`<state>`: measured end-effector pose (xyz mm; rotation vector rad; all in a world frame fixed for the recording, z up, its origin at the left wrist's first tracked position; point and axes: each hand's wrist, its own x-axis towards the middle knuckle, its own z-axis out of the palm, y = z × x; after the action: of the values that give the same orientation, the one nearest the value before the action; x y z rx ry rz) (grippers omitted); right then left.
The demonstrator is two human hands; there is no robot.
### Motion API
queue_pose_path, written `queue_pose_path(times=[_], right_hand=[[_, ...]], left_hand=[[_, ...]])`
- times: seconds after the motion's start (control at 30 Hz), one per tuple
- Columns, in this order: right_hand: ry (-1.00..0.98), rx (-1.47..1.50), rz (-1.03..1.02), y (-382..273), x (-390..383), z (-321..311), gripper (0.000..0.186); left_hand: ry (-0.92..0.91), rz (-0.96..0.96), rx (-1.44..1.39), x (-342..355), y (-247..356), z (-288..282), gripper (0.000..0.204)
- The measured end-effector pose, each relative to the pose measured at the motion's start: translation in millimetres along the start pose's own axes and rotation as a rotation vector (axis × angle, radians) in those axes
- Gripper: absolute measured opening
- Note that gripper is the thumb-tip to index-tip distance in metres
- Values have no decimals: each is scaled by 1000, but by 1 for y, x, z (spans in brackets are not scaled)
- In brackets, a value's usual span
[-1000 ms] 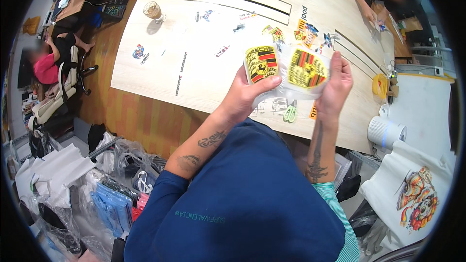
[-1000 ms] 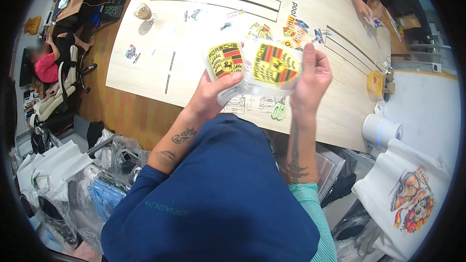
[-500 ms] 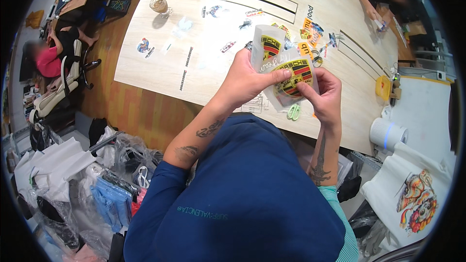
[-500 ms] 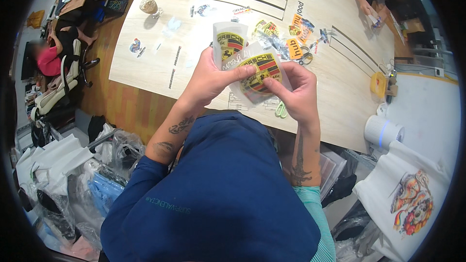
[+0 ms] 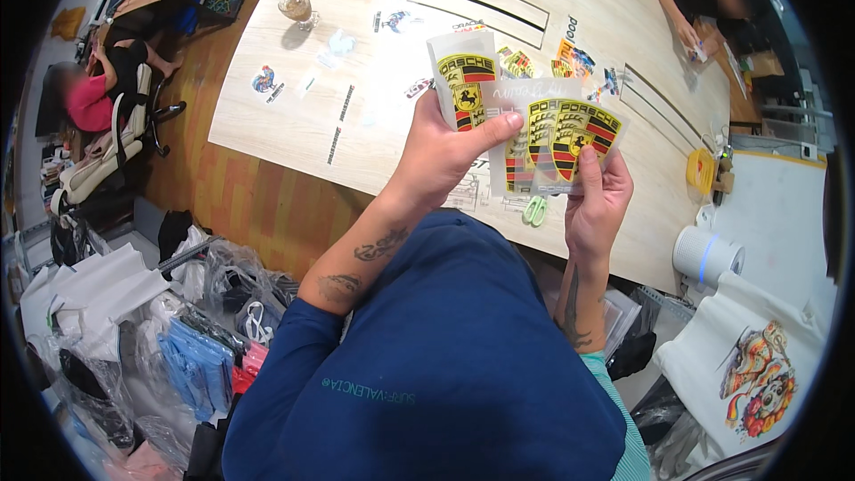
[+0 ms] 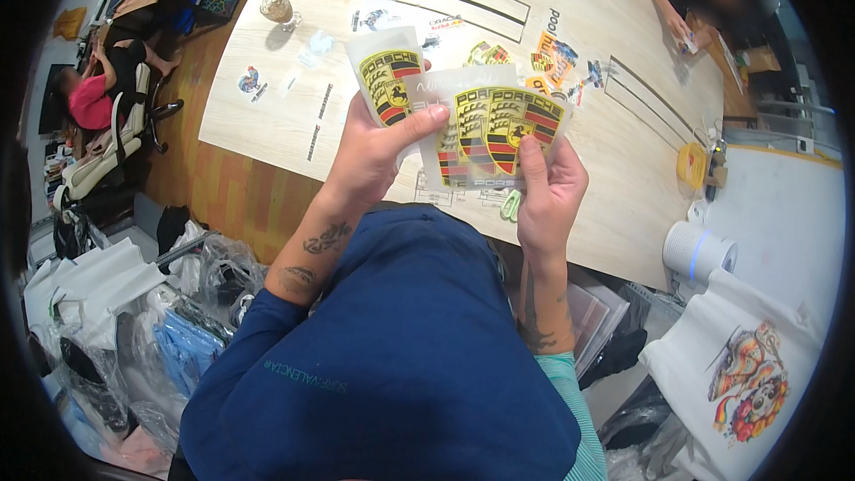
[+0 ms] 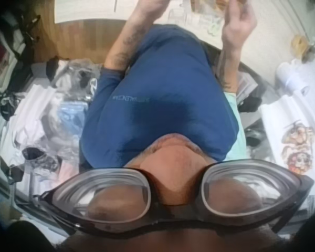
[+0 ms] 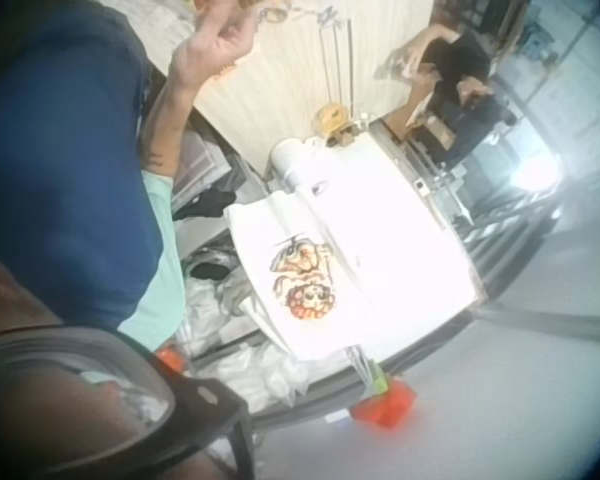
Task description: The person uses scissors to cut out Porsche logo stickers from a sheet, then peels the backing and arranges the stickers on a table. They handle multiple stickers and organize them into a stack.
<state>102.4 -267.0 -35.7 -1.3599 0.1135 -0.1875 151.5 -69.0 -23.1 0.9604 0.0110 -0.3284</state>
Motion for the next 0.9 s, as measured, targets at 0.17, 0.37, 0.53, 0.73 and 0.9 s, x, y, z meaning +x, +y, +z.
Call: queue_pose_path(times=[0.17,0.37,0.53,0.73,0.9], right_hand=[[24,153,34,-1,-1,7,26],[1,233,27,-1,0,11,28],[-53,137,133,-5,-1,16,30],[-52,160,109,11,0,14,21],[-11,145,40,11,1,17,21]], left_hand=[[34,68,-16,-1,1,9,51],[112,81,-7,-2,-3,7,49],[112,82,-4,-3,4,4,52],[138,50,-15,-12,7,0,53],[131,36,44,-13,6,-9,53]])
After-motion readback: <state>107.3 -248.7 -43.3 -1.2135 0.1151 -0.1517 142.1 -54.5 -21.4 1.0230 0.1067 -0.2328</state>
